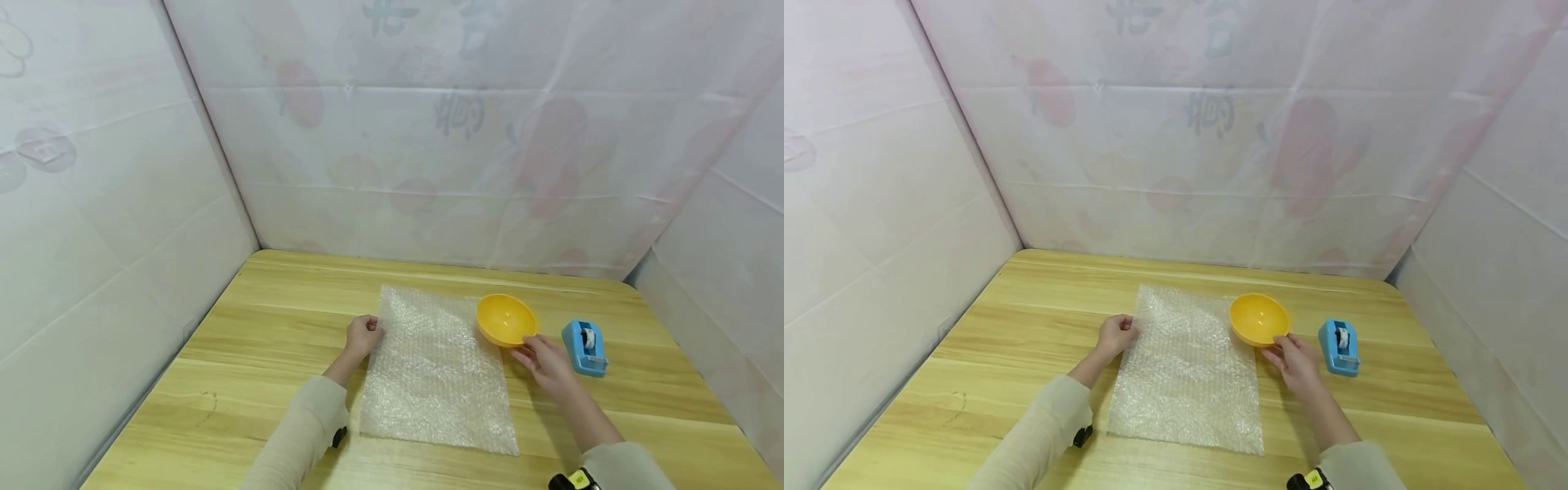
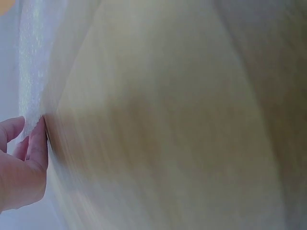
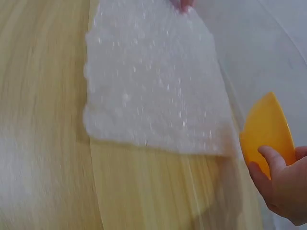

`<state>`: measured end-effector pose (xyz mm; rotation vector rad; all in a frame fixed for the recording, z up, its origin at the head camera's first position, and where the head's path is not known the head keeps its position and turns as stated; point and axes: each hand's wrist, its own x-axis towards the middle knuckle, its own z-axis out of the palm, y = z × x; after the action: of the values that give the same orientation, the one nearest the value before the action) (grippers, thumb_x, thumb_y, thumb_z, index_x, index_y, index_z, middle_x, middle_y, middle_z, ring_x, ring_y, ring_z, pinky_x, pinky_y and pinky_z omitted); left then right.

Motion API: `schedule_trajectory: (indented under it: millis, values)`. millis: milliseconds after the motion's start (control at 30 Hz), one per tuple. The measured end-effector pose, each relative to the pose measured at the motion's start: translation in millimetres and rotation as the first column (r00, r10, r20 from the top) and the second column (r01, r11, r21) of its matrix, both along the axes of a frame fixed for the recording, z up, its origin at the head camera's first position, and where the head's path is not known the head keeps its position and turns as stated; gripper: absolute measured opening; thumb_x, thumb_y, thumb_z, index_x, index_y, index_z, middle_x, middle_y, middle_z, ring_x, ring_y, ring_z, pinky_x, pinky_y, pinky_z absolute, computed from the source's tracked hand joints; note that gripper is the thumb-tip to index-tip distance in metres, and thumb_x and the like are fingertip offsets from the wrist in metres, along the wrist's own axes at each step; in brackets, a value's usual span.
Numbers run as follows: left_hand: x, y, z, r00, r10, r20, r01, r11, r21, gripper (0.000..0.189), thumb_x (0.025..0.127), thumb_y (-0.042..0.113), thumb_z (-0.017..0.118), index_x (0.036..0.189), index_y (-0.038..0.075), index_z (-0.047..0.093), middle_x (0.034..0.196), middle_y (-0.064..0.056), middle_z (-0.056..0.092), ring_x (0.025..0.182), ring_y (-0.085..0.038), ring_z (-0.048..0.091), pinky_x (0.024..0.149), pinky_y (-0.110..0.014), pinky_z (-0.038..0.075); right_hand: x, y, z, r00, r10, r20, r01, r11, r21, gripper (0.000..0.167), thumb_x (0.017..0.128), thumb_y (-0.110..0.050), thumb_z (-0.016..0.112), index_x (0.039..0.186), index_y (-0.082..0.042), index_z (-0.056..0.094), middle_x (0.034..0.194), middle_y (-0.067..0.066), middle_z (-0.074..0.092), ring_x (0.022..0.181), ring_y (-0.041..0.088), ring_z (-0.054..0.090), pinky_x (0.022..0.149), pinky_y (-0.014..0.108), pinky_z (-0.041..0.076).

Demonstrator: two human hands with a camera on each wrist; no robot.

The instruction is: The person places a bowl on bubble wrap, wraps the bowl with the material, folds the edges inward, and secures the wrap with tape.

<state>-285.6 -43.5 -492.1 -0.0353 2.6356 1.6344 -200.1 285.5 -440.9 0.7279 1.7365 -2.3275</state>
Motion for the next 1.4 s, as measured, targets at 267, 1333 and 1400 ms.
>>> schedule_trajectory:
  millis: [267, 1333, 1400]
  values:
    - [-0.1, 0.1, -0.4, 1.0, 0.003, -0.005, -0.003, 1.0, 0.0, 0.023, 0.082, 0.003, 0.063, 0.101, -0.009, 0.064, 0.086, -0.016, 0.062, 0.076, -0.018, 0.055, 0.061, -0.025, 0.049, 0.9, -30, 0.4, 0.997, 0.074, -0.039, -0.072, 0.997, 0.034, 0.061, 0.098, -0.014, 0.04, 0.147, 0.0, 0.007, 0.142, 0.019, 0.027, 0.087, 0.002, 0.059, 0.093, 0.024, 0.047]
    - [2.1, 3.5, 0.6, 0.999, -0.014, -0.032, 0.014, 1.0, 0.002, 0.02, 0.081, 0.002, 0.061, 0.098, -0.01, 0.064, 0.085, -0.016, 0.062, 0.074, -0.018, 0.056, 0.06, -0.024, 0.05, 4.7, -90, -25.4, 0.98, 0.154, -0.129, -0.142, 0.985, 0.096, 0.051, 0.094, -0.002, 0.043, 0.138, 0.015, 0.024, 0.105, 0.011, 0.054, 0.085, 0.009, 0.06, 0.083, 0.025, 0.053]
    - [1.6, 3.5, 0.0, 0.999, -0.016, -0.033, 0.016, 1.0, 0.003, 0.02, 0.082, 0.002, 0.061, 0.098, -0.01, 0.064, 0.085, -0.017, 0.062, 0.074, -0.019, 0.057, 0.06, -0.024, 0.051, 5.1, -91, -25.9, 0.979, 0.158, -0.13, -0.146, 0.984, 0.101, 0.05, 0.094, -0.002, 0.043, 0.138, 0.014, 0.025, 0.107, 0.011, 0.054, 0.085, 0.009, 0.06, 0.083, 0.024, 0.053]
